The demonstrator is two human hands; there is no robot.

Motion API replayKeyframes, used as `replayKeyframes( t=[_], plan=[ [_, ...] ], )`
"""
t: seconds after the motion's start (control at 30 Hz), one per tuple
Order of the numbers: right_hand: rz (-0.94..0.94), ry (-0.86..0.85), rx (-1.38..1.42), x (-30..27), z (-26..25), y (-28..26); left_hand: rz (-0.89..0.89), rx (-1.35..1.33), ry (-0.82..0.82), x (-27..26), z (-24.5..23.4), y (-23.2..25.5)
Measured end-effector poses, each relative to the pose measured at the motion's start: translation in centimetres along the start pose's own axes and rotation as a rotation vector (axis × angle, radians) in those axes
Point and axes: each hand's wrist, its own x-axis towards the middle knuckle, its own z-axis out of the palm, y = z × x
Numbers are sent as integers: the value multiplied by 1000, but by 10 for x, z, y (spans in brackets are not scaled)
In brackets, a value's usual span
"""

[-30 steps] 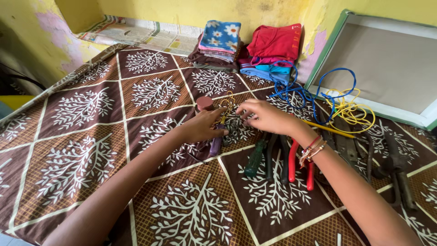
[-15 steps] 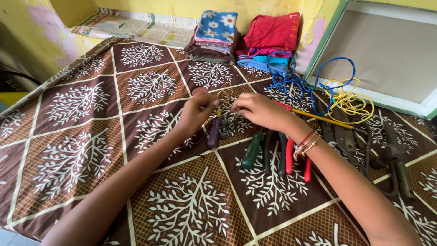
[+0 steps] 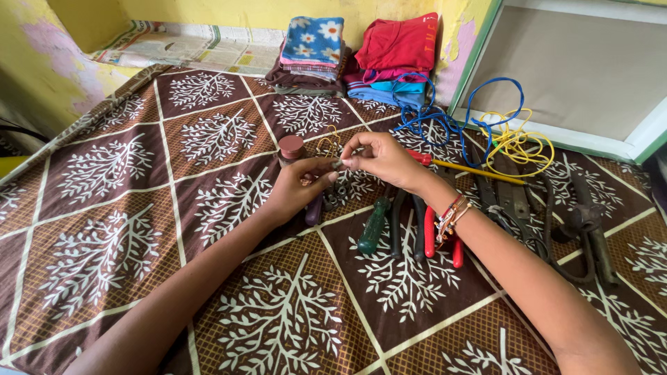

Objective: The person organizes various tools and hardware on a patterned mat. They pick up and place down pliers, screwdrivers, and shears, and handle small metal components and wires.

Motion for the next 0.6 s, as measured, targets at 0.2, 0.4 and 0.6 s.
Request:
replayKeyframes(
  t=[0.2, 0.4, 0.6],
  plan=[
    [0, -70, 62, -2, 7, -6, -81, -22, 10, 1, 2, -17],
    [56, -240, -899, -12, -17, -29, -127, -27, 9, 6, 2, -31],
    [51, -289, -851, -8, -26, -13, -161, -81, -4, 8, 4, -38]
  ],
)
